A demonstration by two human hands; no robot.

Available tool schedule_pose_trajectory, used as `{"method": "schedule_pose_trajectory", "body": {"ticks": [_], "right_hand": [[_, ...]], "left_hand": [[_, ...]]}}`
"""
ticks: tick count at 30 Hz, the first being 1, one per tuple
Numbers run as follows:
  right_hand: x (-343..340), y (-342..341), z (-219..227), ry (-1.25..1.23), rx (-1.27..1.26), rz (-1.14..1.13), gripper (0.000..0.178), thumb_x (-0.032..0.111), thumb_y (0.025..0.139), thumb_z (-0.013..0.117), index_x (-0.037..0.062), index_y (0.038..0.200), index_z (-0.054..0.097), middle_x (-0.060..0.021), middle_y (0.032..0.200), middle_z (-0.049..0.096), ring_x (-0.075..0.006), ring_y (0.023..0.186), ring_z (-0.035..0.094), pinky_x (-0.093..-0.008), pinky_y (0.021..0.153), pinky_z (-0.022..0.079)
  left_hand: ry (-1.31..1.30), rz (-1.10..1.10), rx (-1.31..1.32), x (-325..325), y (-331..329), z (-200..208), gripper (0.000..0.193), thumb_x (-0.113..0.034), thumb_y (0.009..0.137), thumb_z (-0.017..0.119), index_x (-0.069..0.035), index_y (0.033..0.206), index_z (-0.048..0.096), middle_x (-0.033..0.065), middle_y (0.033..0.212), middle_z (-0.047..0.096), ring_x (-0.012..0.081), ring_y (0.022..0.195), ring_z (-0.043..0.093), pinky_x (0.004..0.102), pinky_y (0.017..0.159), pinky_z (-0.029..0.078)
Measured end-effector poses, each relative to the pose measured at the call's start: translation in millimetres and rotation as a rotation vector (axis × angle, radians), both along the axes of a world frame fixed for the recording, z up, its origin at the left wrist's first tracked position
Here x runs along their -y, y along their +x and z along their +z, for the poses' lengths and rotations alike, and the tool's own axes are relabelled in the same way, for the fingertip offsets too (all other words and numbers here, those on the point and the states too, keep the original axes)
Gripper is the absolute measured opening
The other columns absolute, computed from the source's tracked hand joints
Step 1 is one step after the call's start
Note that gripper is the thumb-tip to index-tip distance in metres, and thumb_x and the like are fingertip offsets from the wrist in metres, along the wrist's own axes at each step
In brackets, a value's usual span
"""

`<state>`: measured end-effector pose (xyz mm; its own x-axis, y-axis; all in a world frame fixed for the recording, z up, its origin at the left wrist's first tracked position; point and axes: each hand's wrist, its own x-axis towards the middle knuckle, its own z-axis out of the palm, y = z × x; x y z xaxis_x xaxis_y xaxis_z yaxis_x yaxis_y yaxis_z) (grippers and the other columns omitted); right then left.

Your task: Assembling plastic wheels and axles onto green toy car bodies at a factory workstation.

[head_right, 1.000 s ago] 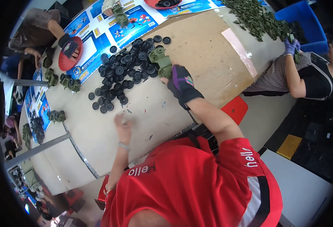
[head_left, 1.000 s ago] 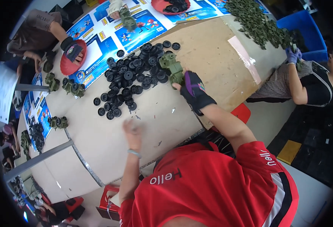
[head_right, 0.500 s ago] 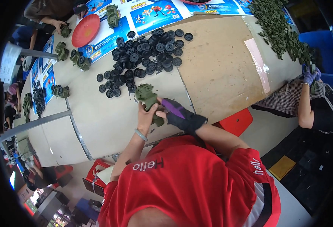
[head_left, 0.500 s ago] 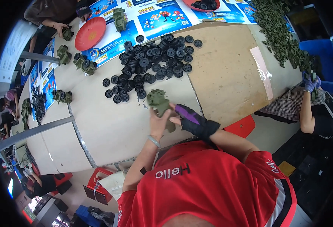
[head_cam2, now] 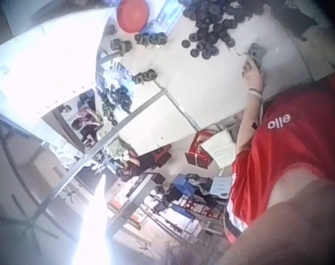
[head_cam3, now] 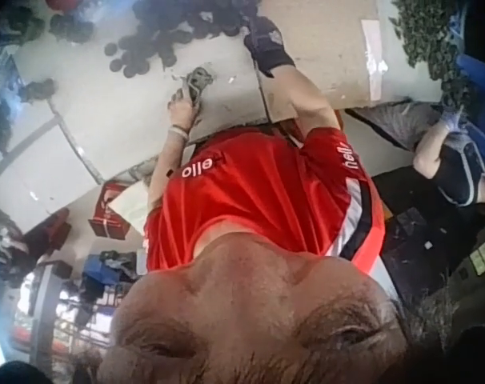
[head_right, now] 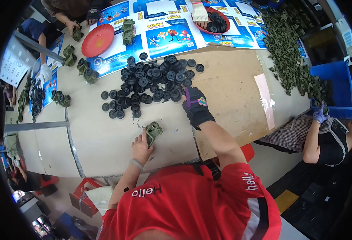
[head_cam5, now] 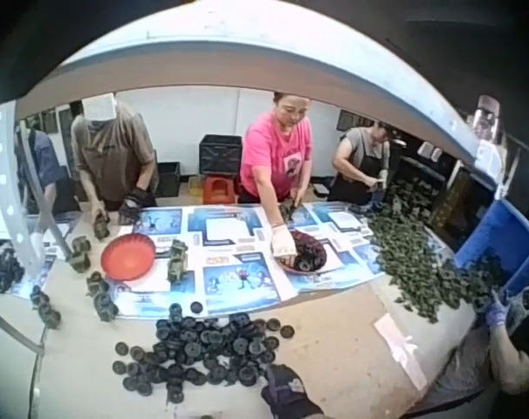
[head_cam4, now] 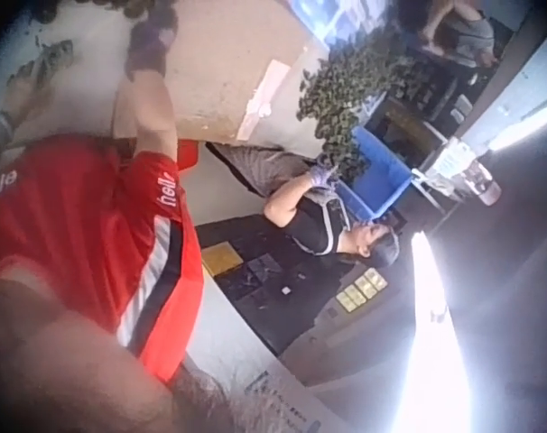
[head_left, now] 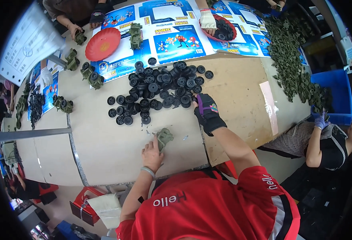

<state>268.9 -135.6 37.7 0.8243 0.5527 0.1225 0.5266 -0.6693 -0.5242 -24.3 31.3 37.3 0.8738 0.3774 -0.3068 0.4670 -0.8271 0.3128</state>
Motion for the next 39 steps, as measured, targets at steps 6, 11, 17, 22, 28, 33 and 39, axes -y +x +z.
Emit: {"method": "schedule_pose_trajectory", "body": {"ticks": [6, 11, 17, 22, 28, 33, 39], "right_hand": [[12.7, -78.0, -3.0, 0.063, -0.365, 0.342, 0.016, 0.006, 0.088, 0.063, 0.0058, 0.103, 0.069, -0.0208, 0.104, 0.069, -0.0436, 0.102, 0.066, -0.0498, 0.090, 0.054], [11.3, -107.6, -9.1, -0.093, -0.214, 0.453, 0.020, 0.007, 0.086, 0.065, 0.0079, 0.105, 0.071, -0.0194, 0.103, 0.070, -0.0421, 0.101, 0.065, -0.0519, 0.089, 0.053], [20.1, -102.4, -18.4, -0.050, -0.053, 0.593, 0.029, 0.016, 0.089, 0.066, 0.0082, 0.117, 0.069, -0.0188, 0.113, 0.069, -0.0417, 0.112, 0.063, -0.0531, 0.098, 0.051], [14.2, -106.7, -8.9, -0.129, -0.067, 0.646, 0.040, 0.014, 0.084, 0.072, 0.0078, 0.123, 0.066, -0.0211, 0.113, 0.069, -0.0402, 0.113, 0.064, -0.0508, 0.097, 0.053], [-0.2, -114.9, 10.6, 0.042, -0.428, 0.367, 0.055, 0.006, 0.083, 0.081, 0.0043, 0.135, 0.064, -0.0189, 0.117, 0.066, -0.0340, 0.105, 0.068, -0.0406, 0.085, 0.059], [-18.8, -133.5, 41.3, 0.078, -0.325, 0.538, 0.056, 0.009, 0.080, 0.082, 0.0051, 0.133, 0.064, -0.0184, 0.118, 0.067, -0.0393, 0.113, 0.064, -0.0477, 0.099, 0.054], [-28.2, -135.8, 35.2, -0.021, -0.208, 0.624, 0.057, 0.009, 0.078, 0.085, 0.0055, 0.132, 0.066, -0.0177, 0.122, 0.068, -0.0393, 0.118, 0.063, -0.0485, 0.102, 0.052]], "left_hand": [[0.073, -0.105, -0.013, -6.8, -6.1, 4.8, 0.103, -0.019, 0.077, 0.085, -0.013, 0.166, 0.033, 0.0115, 0.123, 0.065, 0.0306, 0.116, 0.063, 0.0461, 0.093, 0.056], [0.020, -0.077, -0.082, -7.7, -10.3, 5.2, 0.109, -0.022, 0.077, 0.088, -0.016, 0.168, 0.028, 0.0135, 0.129, 0.064, 0.0323, 0.118, 0.064, 0.0466, 0.095, 0.057], [-0.027, 0.050, -0.058, -22.2, -3.4, 11.0, 0.105, -0.033, 0.077, 0.087, -0.012, 0.164, 0.033, 0.0153, 0.124, 0.065, 0.0368, 0.115, 0.065, 0.0496, 0.096, 0.057], [-0.104, 0.040, 0.037, -20.2, -12.1, -10.9, 0.072, -0.027, 0.077, 0.085, -0.008, 0.141, 0.058, 0.0117, 0.124, 0.065, 0.0323, 0.118, 0.064, 0.0483, 0.096, 0.057], [-0.103, 0.021, -0.051, -19.4, -13.4, -13.1, 0.069, -0.031, 0.079, 0.084, -0.004, 0.137, 0.060, 0.0133, 0.125, 0.064, 0.0337, 0.118, 0.065, 0.0474, 0.096, 0.059], [-0.127, 0.044, -0.106, -18.9, -8.8, -6.5, 0.064, -0.032, 0.080, 0.085, -0.003, 0.132, 0.062, 0.0136, 0.127, 0.064, 0.0334, 0.120, 0.065, 0.0475, 0.096, 0.059], [-0.146, 0.068, -0.136, -15.1, -3.4, -1.5, 0.054, -0.029, 0.081, 0.083, -0.002, 0.125, 0.066, 0.0136, 0.126, 0.066, 0.0327, 0.122, 0.065, 0.0465, 0.097, 0.059]]}}
